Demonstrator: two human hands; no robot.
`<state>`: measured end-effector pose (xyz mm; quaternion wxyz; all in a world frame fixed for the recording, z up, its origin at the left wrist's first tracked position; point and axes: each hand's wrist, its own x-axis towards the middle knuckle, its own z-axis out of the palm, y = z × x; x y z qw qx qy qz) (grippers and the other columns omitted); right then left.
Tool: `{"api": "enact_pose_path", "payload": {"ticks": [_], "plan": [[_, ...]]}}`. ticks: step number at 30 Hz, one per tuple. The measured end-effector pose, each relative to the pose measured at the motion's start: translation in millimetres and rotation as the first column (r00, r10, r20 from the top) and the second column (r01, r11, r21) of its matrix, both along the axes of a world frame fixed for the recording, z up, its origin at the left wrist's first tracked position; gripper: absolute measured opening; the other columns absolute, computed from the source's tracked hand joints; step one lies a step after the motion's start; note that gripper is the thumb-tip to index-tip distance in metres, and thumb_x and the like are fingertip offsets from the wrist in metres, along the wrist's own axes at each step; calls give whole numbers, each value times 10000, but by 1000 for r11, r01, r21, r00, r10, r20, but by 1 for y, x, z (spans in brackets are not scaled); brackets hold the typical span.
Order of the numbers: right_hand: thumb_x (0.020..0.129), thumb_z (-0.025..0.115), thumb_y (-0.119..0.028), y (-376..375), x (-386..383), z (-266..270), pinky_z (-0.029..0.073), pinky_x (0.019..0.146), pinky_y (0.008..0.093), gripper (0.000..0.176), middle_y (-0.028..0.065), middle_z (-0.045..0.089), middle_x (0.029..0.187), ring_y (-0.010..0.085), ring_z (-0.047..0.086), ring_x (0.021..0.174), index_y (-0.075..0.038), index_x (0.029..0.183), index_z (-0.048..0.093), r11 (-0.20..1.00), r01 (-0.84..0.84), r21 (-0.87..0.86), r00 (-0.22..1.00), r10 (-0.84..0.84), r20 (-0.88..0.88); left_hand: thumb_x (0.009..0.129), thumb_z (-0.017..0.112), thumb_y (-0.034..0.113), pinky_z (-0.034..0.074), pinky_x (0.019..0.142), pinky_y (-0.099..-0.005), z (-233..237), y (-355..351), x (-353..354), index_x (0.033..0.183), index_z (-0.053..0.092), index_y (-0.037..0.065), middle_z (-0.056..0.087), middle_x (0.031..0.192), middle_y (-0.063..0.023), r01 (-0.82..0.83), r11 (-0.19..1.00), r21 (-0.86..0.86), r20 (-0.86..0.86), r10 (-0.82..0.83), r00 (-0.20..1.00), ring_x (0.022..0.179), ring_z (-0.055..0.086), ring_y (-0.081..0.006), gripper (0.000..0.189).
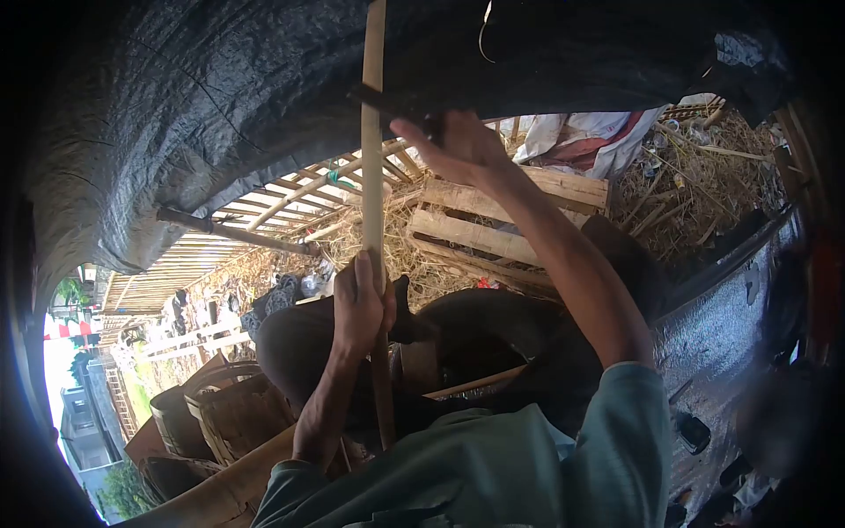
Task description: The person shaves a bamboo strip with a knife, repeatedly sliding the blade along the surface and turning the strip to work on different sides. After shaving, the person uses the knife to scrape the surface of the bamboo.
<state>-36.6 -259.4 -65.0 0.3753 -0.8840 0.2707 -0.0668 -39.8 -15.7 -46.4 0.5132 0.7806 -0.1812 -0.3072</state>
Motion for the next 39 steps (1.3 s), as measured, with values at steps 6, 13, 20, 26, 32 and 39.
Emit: {"api": "enact_pose_path", "payload": {"ticks": [6,13,20,26,32,39], "plan": [[848,379,-738,-70,-25,15,504,759,426,765,130,636,699,280,664,779,-27,853,663,956,241,-168,968,-249,-32,1033,244,336,273,292,-254,4,12,11,708,457,56,394,415,-24,0,998,-66,-127,-8,992,287,337,-110,479],[837,477,-683,-4,-41,35,515,766,437,680,150,668,752,316,673,833,-52,994,677,988,-97,-117,995,98,8,1022,296,394,314,317,-265,10,0,14,707,477,57,416,435,-34,-57,998,9,-233,58,971,321,393,-124,496],[792,474,-755,54,-48,12,517,727,455,776,171,617,670,332,655,774,-25,969,668,895,-395,-210,908,414,58,1006,377,355,385,392,-274,7,-9,18,831,555,39,525,563,-55,-97,986,-137,-252,60,966,419,484,-121,403],[793,579,-658,73,-50,11,529,676,422,658,166,631,671,336,666,698,-16,923,645,834,-531,-150,843,538,7,999,408,180,397,410,-241,-12,-4,22,904,582,27,542,622,-35,-63,992,-109,-93,52,994,467,513,-90,251],[815,504,-694,66,-51,1,534,620,437,671,142,640,637,334,671,662,-41,768,648,860,-454,-233,866,488,114,1000,418,186,370,357,-269,-35,0,18,835,561,8,495,508,-48,94,995,-33,373,-75,925,388,513,-124,282],[894,442,-620,-39,-20,30,493,639,432,651,140,589,574,319,647,658,-13,756,633,989,34,-144,992,-17,121,1026,324,299,377,342,-267,1,-15,-9,862,541,-20,480,463,-51,58,998,23,55,-59,997,348,497,-121,419]]}}
